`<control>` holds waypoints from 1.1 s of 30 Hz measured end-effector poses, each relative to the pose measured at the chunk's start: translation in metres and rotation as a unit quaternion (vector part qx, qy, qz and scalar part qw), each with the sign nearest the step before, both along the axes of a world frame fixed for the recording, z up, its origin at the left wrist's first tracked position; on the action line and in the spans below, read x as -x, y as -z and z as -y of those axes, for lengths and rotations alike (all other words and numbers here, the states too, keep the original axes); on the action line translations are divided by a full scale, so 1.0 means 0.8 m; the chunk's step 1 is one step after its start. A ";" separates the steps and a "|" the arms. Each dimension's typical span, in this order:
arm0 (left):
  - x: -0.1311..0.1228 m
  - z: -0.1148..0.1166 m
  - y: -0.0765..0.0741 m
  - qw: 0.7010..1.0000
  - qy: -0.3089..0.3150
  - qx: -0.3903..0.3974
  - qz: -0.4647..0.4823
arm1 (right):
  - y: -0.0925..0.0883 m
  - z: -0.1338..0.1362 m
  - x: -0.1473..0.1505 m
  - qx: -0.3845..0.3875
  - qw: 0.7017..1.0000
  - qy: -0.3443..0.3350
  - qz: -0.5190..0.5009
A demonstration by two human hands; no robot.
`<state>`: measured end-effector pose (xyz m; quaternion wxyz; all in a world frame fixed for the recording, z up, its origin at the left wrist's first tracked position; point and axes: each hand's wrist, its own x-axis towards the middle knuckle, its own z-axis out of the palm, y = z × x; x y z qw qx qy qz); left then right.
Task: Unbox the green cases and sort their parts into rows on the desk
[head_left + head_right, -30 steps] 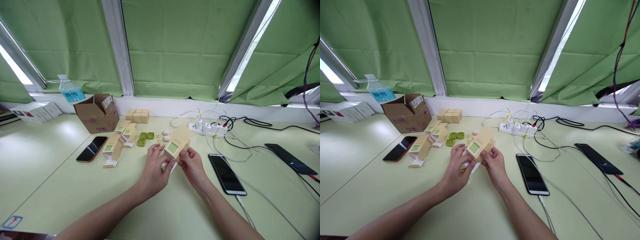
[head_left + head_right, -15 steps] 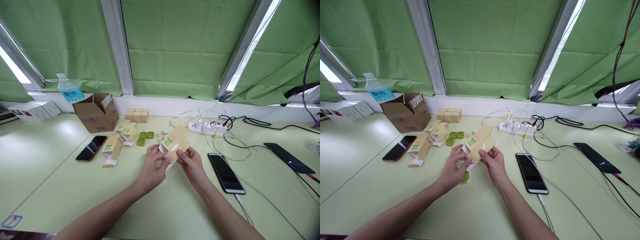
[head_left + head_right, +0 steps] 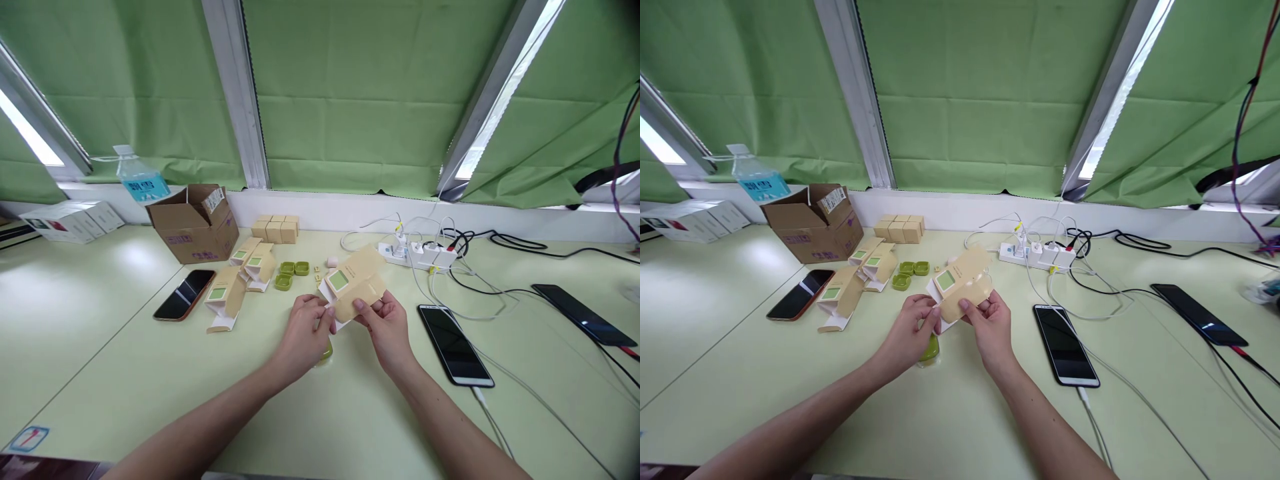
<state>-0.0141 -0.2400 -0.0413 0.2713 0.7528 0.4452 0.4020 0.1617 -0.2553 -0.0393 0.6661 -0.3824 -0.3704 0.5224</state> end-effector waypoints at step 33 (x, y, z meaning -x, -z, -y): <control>0.196 -0.022 -0.020 0.898 -0.316 -0.054 -0.302 | 0.007 0.009 0.001 -0.041 0.984 -0.072 0.157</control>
